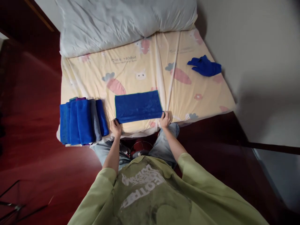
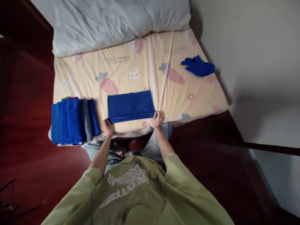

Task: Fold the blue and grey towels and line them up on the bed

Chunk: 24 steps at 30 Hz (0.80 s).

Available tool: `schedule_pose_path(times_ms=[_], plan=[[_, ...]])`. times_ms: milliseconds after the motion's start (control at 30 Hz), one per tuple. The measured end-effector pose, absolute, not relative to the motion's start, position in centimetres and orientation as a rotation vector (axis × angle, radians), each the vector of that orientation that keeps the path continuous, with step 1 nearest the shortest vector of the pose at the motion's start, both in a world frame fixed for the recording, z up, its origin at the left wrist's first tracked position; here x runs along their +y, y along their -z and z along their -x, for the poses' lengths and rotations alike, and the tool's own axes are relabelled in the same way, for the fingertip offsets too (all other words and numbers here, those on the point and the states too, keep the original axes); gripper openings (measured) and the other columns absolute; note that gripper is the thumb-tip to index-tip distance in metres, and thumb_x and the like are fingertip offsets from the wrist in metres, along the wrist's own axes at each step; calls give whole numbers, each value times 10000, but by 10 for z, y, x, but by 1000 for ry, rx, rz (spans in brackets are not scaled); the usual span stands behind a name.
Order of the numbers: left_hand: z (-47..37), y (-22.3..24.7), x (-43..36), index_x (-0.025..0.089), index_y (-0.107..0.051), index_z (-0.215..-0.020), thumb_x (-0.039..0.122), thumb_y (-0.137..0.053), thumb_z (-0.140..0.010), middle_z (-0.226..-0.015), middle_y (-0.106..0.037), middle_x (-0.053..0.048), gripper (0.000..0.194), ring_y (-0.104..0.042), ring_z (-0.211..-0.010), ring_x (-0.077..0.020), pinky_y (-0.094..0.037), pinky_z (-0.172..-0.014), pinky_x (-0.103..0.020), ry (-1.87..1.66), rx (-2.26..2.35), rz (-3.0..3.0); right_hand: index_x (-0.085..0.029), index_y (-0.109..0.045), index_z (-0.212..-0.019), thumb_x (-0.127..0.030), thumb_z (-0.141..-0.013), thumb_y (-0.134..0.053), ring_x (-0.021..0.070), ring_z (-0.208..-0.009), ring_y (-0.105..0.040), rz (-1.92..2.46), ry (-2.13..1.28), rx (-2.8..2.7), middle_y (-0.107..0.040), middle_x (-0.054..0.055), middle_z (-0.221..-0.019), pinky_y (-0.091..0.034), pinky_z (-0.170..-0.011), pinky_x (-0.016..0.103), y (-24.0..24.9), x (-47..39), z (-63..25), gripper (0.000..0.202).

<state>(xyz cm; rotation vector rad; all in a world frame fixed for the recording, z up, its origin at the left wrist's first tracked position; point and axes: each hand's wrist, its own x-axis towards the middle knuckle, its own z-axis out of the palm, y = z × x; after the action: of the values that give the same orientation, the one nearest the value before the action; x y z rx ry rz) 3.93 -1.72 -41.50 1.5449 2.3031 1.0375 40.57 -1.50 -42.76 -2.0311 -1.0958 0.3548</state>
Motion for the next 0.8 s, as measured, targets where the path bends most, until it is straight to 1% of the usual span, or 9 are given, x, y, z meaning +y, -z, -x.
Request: schedule_pose_path(times_ms=[167, 367, 567, 667, 800], plan=[[-43, 420, -17, 129, -641, -1108, 343, -352, -1048, -1069, -632, -174, 365, -622, -1077, -279, -474, -979, -393, -1013, 2331, -1544, -161, -675, -1183, -440, -1062, -379, 295, -1149, -617, 2132, -319, -1117, -689, 179, -1195, -436, -1018, 395, 423, -15, -403, 424], [-44, 424, -15, 142, -641, -1090, 336, -394, -1038, -1063, -633, -152, 319, -621, -1076, -262, -479, -991, -383, -1049, 2325, -1535, -178, -694, -1092, -414, -1038, -438, 279, -1089, -647, 2070, -248, -1173, -703, 155, -1113, -476, -986, 382, 425, -13, -407, 352], [-44, 424, -16, 154, -642, -1092, 371, -406, -1039, -1078, -637, -136, 325, -623, -1072, -249, -481, -995, -370, -1079, 2304, -1507, -164, -675, -1116, -415, -1023, -457, 290, -1127, -638, 2050, -291, -1136, -694, 184, -1152, -482, -982, 390, 430, -12, -409, 346], [-44, 422, -17, 150, -641, -1103, 365, -411, -1035, -1087, -635, -137, 322, -624, -1072, -242, -475, -1002, -366, -1100, 2253, -1504, -180, -673, -1090, -401, -1006, -491, 277, -1052, -669, 2067, -237, -1143, -722, 159, -1077, -496, -941, 374, 430, -12, -409, 298], [-40, 417, -16, 168, -636, -1086, 356, -451, -1012, -1032, -642, -110, 273, -637, -1011, -231, -492, -968, -351, -1109, 2207, -1506, -199, -652, -1025, -400, -974, -536, 241, -912, -687, 2052, -209, -1115, -735, 117, -969, -514, -869, 336, 427, -9, -409, 238]])
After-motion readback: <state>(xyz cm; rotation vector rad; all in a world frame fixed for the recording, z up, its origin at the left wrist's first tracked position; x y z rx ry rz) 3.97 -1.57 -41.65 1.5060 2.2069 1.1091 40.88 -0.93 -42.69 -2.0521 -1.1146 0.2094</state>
